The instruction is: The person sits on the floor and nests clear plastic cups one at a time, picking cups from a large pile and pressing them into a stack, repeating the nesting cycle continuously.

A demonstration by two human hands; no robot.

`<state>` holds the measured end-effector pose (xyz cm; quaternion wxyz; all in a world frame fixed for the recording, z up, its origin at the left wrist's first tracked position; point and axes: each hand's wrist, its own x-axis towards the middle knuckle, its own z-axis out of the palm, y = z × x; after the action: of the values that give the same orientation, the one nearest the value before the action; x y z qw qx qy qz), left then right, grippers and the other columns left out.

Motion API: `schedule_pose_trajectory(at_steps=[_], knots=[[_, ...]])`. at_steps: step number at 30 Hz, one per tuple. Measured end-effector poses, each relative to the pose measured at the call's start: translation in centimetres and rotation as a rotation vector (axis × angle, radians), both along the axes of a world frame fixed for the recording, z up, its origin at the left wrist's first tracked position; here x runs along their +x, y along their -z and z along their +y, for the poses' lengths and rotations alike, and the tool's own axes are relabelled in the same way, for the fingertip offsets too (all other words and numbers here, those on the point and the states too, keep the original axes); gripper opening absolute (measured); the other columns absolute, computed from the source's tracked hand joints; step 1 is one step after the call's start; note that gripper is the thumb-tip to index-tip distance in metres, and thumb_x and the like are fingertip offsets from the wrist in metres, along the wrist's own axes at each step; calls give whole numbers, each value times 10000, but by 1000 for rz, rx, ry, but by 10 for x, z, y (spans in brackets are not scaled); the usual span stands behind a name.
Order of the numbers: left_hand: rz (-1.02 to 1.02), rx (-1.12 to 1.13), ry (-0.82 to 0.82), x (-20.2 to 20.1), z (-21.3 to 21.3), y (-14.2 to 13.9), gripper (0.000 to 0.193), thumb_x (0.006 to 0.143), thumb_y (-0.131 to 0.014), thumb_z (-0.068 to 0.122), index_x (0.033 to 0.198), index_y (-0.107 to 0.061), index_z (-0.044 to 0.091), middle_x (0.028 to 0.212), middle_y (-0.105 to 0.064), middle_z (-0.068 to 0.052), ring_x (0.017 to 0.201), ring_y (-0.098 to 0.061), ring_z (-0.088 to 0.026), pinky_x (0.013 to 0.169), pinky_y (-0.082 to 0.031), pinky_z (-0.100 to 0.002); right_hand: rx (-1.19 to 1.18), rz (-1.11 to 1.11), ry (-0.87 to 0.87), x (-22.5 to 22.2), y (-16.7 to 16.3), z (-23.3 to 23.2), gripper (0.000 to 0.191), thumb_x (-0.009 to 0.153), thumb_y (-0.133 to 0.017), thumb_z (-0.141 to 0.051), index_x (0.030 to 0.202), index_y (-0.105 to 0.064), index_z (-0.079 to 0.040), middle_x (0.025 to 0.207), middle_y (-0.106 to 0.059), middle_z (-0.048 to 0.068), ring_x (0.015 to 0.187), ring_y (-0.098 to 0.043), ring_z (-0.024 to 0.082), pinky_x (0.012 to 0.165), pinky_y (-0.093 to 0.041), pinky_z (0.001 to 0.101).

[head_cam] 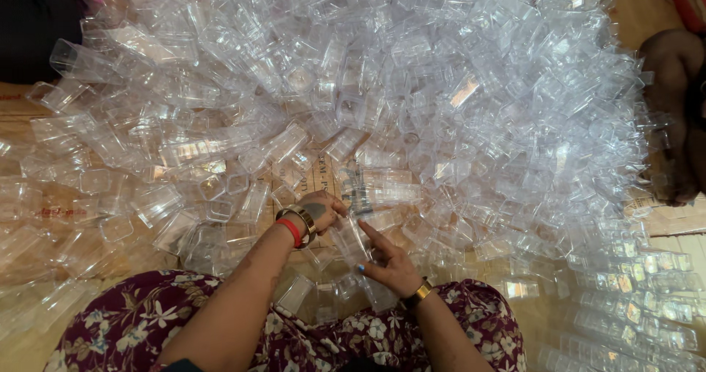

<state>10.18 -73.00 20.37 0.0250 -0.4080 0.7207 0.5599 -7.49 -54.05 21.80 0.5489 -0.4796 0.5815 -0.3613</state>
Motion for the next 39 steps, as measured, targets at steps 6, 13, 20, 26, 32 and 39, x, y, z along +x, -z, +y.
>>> schedule_pose_trajectory(at_steps=[6, 13, 20, 26, 32, 39], knots=[[140, 360, -134, -6, 15, -4, 357, 864, -692, 74, 1206, -758, 151, 883, -819, -67, 497, -611, -119, 452, -460, -286, 20, -139, 179, -12, 17, 3, 812, 809, -788, -274, 1531, -422, -209, 1264, -700, 95, 1129, -685, 217, 946, -589, 401], [568, 431, -382, -9, 5, -10, 387, 924, -698, 357, 1241, -722, 135, 1002, -786, -50, 623, -662, -115, 493, -488, -262, -43, -442, 548, -44, 62, -2, 540, 942, -669, -234, 1454, -527, -134, 1271, -678, 32, 1128, -633, 168, 947, -539, 368], [642, -36, -199, -13, 26, -33, 414, 814, -836, 195, 1204, -717, 125, 1119, -744, -6, 987, -684, -135, 865, -590, -300, -13, -630, 434, -43, 57, -1, 729, 922, -673, -436, 1509, -370, -127, 1138, -697, 165, 888, -735, 313, 740, -623, 440], [610, -118, -216, -12, 38, -53, 360, 822, -806, 122, 1165, -700, 142, 1091, -751, -1, 1003, -695, -125, 865, -575, -306, 66, -657, 376, -34, 30, -3, 871, 856, -689, -586, 1478, -373, -64, 1175, -708, 211, 856, -762, 304, 686, -639, 444], [539, -634, -88, -12, 41, -51, 321, 836, -777, 114, 1147, -710, 156, 1101, -707, -34, 997, -669, -251, 894, -542, -375, 89, -646, 397, -27, 20, 0, 789, 874, -659, -581, 1497, -468, -135, 1149, -707, 185, 850, -750, 262, 693, -635, 388], [409, -768, 3, -22, 40, -45, 242, 859, -746, 174, 1096, -700, 167, 1114, -691, -9, 985, -652, -273, 860, -549, -397, 79, -678, 426, -38, 41, -7, 687, 901, -648, -534, 1421, -506, -108, 1140, -720, 174, 856, -750, 269, 702, -637, 405]])
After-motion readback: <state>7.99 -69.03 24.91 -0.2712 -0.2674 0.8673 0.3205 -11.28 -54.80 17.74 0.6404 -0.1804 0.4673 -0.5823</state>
